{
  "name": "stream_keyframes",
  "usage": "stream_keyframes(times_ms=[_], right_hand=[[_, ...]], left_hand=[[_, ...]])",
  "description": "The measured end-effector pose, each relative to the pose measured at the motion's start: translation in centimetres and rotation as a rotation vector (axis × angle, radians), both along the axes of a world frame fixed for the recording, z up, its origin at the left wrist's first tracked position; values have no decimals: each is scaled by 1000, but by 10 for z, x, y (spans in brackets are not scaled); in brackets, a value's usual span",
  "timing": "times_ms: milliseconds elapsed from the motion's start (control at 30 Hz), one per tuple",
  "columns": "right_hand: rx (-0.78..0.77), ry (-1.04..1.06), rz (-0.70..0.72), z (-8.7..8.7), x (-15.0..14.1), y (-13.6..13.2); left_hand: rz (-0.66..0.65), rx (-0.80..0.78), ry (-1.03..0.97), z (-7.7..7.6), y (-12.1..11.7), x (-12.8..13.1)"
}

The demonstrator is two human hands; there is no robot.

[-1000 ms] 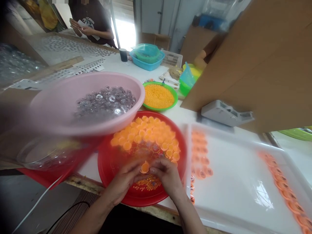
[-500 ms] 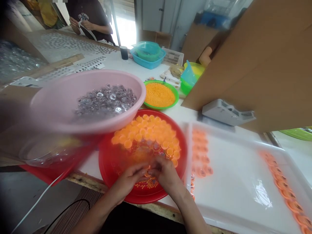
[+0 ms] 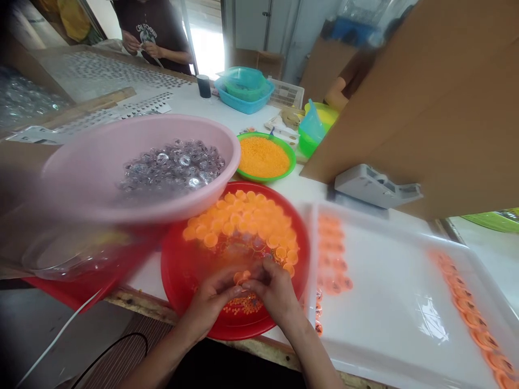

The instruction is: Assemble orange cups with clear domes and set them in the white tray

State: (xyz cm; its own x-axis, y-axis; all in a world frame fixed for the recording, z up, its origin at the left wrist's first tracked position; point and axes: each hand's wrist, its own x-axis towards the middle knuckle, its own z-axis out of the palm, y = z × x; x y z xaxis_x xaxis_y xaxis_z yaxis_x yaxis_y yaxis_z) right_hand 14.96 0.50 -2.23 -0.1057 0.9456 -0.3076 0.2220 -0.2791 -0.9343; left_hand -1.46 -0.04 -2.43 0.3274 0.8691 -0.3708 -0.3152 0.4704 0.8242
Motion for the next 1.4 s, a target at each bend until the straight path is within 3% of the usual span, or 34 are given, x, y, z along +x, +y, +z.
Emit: stream_keyframes(times_ms=[67,200,467,567,767,933,1067,1233,1400], right_hand=[[39,-34,38,0,-1,-4],[320,-230,76,0,-2,-10],[657,-316,46,4,-4,-19],[712,-412,117,11,-5,-22],[664,-444,127,16,-7,-17],[644,-401,152,14,-1,-14],[468,-303,72,13,1,-12],[34,139,-123,14,-5,-10],[-89,344,-139,19,-6,-11]], left_hand=[[-10,64,11,1,0,-2],[-40,148,75,-2,2,-2],[-30,500,421,-5,3,-9],[-49,487,411,-3,3,-10],[-68,129,112,-4,6,-6],[-61,-39,-209,6,7,-9],[-18,-54,-115,16,11,-10],[-51,1,36,23,14,-9],[-61,6,69,26,12,-6]])
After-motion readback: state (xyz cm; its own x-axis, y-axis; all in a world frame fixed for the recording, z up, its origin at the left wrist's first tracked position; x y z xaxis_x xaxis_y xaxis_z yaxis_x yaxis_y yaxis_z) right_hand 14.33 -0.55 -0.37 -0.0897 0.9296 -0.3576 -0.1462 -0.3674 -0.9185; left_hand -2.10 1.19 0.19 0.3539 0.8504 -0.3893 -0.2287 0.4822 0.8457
